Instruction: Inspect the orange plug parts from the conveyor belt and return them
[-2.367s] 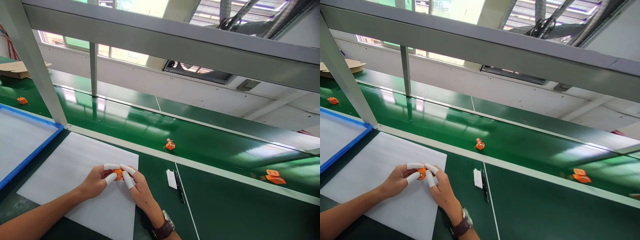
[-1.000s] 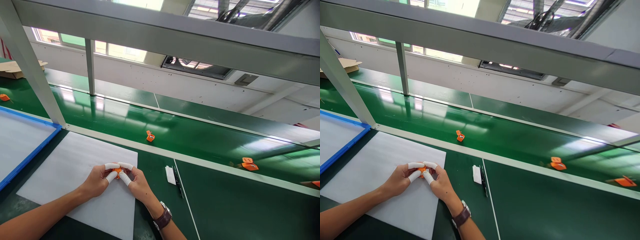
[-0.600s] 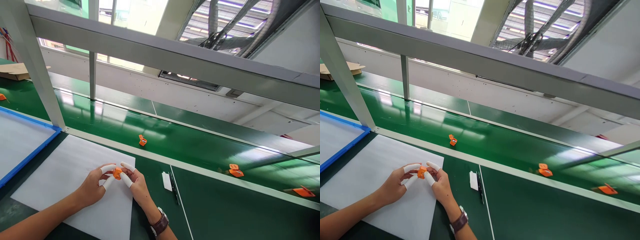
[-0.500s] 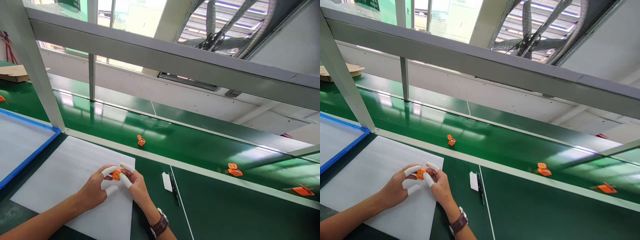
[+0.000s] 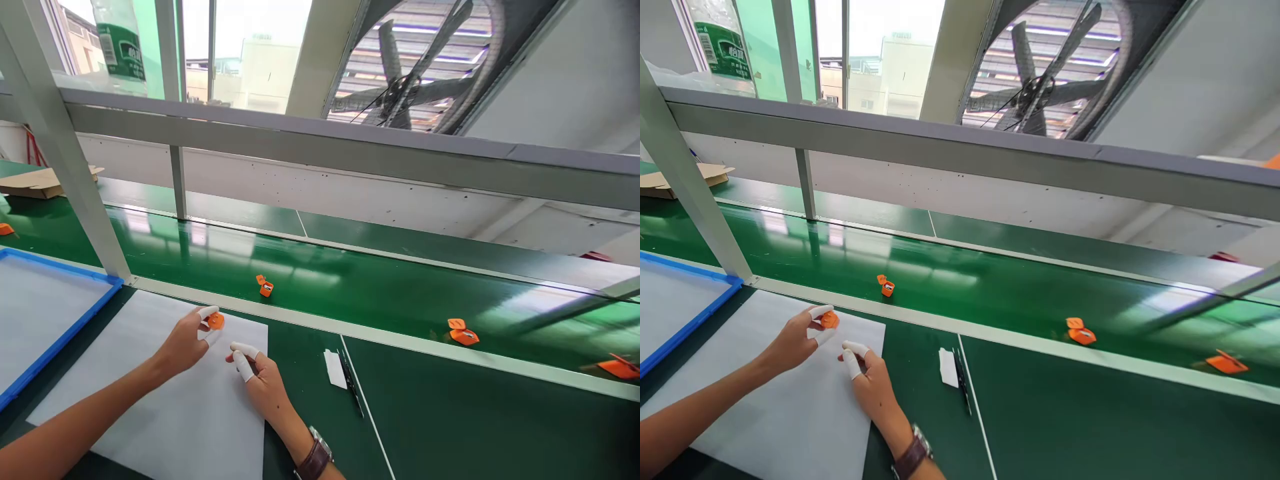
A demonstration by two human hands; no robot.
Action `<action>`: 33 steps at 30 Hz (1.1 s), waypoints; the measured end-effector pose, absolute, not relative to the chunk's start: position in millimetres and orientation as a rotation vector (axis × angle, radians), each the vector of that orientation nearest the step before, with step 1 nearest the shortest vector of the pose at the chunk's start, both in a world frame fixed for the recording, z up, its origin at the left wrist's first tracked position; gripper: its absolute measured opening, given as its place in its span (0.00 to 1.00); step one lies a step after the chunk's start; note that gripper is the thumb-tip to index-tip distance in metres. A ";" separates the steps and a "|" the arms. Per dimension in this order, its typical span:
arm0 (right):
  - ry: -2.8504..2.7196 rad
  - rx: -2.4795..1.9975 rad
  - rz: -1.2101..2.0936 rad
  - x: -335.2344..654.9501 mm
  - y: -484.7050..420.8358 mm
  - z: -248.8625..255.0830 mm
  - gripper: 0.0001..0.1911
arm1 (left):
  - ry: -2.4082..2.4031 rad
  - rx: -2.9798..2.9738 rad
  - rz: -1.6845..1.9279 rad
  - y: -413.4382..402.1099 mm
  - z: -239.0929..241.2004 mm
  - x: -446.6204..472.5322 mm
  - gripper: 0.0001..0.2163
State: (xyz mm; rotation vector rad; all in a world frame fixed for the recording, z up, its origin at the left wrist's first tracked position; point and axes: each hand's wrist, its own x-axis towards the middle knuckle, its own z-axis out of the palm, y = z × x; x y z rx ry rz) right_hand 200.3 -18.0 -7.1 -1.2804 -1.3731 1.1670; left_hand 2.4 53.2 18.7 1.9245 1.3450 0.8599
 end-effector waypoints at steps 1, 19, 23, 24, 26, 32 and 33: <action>-1.380 -1.271 1.159 199.8 -18.6 -7.5 0.21 | 1.391 1.914 0.858 73.2 19.9 3.4 0.19; -1.599 -1.273 0.911 200.0 -18.1 -17.1 0.14 | 1.485 2.093 0.928 166.5 -8.0 40.7 0.18; -1.613 -1.282 0.880 200.3 -18.7 -16.0 0.14 | 1.448 2.019 0.856 173.5 -13.5 76.9 0.15; -1.621 -1.279 0.874 200.5 -19.0 -16.3 0.14 | 1.456 1.982 0.856 177.0 -12.2 84.1 0.14; -1.632 -1.265 0.864 200.6 -19.3 -17.9 0.14 | 1.456 1.898 0.871 182.9 -7.0 94.5 0.13; -1.510 -1.183 0.923 199.4 -14.3 -24.5 0.14 | 1.206 1.663 0.918 161.1 16.0 94.3 0.14; -1.446 -1.176 0.927 199.9 -12.4 -24.4 0.15 | 1.138 1.631 0.911 149.9 19.8 89.9 0.15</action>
